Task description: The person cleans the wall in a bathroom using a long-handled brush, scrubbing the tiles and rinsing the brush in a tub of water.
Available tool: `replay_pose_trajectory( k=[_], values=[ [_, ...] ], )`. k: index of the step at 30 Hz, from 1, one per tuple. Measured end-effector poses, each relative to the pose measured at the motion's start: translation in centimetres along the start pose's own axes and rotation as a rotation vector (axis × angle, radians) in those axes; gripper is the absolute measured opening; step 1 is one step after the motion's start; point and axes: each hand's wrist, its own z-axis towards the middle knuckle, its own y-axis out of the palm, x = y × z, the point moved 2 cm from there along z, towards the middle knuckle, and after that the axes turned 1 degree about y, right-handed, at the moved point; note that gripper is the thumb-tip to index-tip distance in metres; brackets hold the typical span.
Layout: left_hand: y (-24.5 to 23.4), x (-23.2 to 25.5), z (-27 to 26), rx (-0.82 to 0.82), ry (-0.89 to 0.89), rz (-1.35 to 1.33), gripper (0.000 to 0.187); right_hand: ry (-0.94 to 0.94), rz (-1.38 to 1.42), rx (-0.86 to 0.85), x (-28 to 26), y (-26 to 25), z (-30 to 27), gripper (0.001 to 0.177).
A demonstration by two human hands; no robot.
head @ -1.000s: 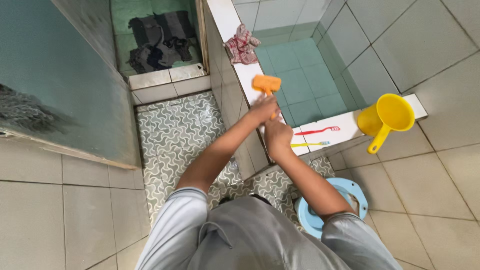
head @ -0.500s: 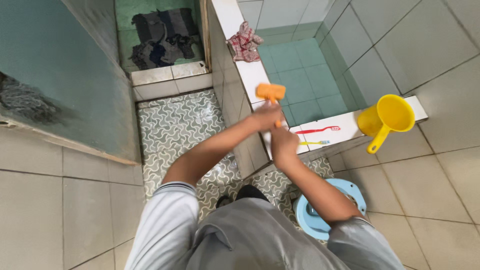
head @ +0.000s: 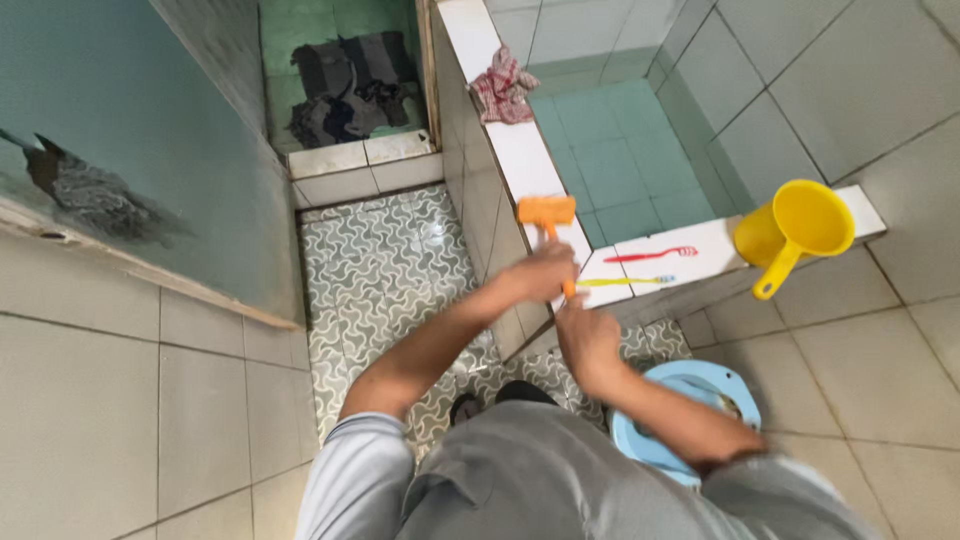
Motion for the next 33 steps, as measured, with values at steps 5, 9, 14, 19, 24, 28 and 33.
replay_pose_trajectory(
  k=[5,9,14,19,24,28,33],
  values=[
    [-0.6,-7.5,3.2,0.272,-0.033,0.090,0.007,0.057,0.091,0.159,0.6,2.2,10.1,0.010],
    [-1.0,-6.7,3.7,0.137,-0.183,0.070,0.013,-0.019,0.289,0.230,1.8,4.0,10.0,0.014],
    [0.3,1.3,2.5,0.171,-0.084,-0.001,0.010,-0.006,0.258,0.023,6.1,5.1,0.7,0.010],
    [1.1,-2.6,4.3,0.137,-0.258,0.017,0.004,-0.026,0.335,0.063,5.7,7.2,5.9,0.008],
    [0.8,-1.3,4.2,0.142,-0.234,0.005,0.033,-0.031,0.254,0.136,5.9,6.6,4.5,0.016],
    [3.5,4.2,4.8,0.012,-0.175,0.158,0.016,-0.117,0.131,0.092,8.2,6.4,-3.4,0.044],
    [3.9,2.1,4.9,0.122,-0.304,0.045,0.029,-0.085,0.231,0.185,7.0,9.6,1.5,0.040]
  ],
)
